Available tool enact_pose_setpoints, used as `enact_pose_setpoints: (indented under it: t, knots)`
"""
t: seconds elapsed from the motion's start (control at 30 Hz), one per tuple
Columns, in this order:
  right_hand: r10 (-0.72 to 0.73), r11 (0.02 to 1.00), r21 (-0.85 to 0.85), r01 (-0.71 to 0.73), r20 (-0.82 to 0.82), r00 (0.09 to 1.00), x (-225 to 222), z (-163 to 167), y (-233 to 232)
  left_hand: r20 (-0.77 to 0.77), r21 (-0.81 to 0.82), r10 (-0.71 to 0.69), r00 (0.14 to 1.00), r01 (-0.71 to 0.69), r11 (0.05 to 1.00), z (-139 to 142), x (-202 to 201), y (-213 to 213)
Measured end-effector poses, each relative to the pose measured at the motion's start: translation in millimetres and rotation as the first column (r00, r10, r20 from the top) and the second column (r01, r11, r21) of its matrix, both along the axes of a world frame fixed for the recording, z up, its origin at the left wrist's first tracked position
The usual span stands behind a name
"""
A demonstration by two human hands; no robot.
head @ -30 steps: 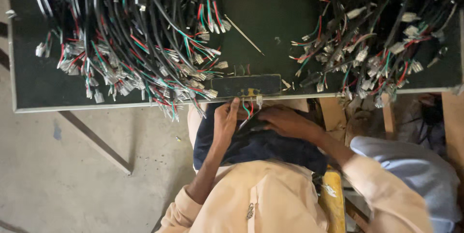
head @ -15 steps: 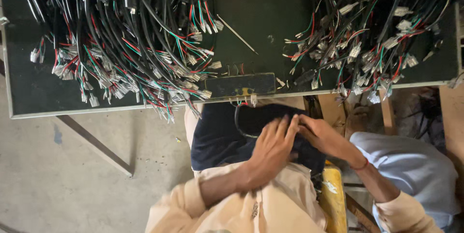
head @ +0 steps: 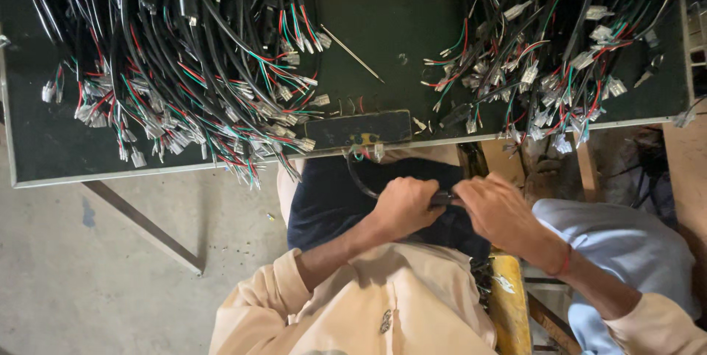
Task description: The person sits at a workbench covered with wire harnesses and attaches wires to connectors. They strip and twist wire ends by hand, insert them into connector terminals, and use a small hand tool to crimp or secure the connections, placing finished harnesses aside.
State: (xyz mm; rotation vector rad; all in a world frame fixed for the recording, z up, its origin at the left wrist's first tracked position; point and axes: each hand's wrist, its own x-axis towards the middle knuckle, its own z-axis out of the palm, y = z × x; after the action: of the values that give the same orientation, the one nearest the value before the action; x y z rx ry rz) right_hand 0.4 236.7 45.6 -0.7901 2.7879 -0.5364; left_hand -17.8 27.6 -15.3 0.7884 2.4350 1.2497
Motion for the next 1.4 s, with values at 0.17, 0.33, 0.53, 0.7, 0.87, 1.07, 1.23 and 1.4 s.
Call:
enact_pose_setpoints:
  t: [0.17, 0.33, 0.53, 0.7, 0.87, 1.07, 1.23, 1.4]
  knots:
    - [-0.174, 0.984, 0.035, 0.172, 0.333, 0.927, -2.0, -6.2, -0.3, -0.030, -0.103, 0.027, 0.999, -0.029, 0.994, 11.5, 2.9, -4.8]
    - [0.153, 0.986, -0.064, -0.153, -0.006, 0.988, -1.1, -6.4, 8.4, -0.123, -0.063, -0.018, 0.992, 0.010, 0.998, 16.9, -2.2, -10.0]
    - [-0.196, 0.959, 0.013, 0.282, 0.751, 0.631, -12.7, 1.1, 17.1, -0.254, -0.058, 0.067, 0.965, -0.085, 0.995, 23.6, 11.9, 1.2]
    - [0.182, 0.963, 0.190, -0.193, 0.074, 0.981, -5.7, 0.1, 18.8, -0.111, 0.007, -0.024, 0.994, 0.025, 1.000, 19.8, -1.5, -1.4]
    - [0.387, 0.892, 0.293, -0.344, -0.103, 0.916, -17.9, 46.0, 26.7, -0.108, 0.060, -0.022, 0.994, 0.029, 0.998, 20.7, -5.4, -9.3]
    - [-0.557, 0.639, -0.390, 0.662, 0.359, 0.749, -31.4, 139.2, 31.0, -0.062, 0.152, 0.054, 0.997, -0.044, 0.987, 33.6, -9.4, -17.9]
    - [-0.332, 0.601, -0.688, 0.407, 0.249, 0.910, 3.7, 50.4, -38.5, 0.001, 0.517, 0.050, 0.999, -0.043, 0.855, 53.0, -14.5, -16.6]
    - [-0.242, 0.298, -0.887, 0.353, 0.287, 0.927, 14.9, 6.1, -47.6, 0.212, 0.279, 0.065, 0.975, -0.124, 0.952, 62.8, -18.5, -25.6]
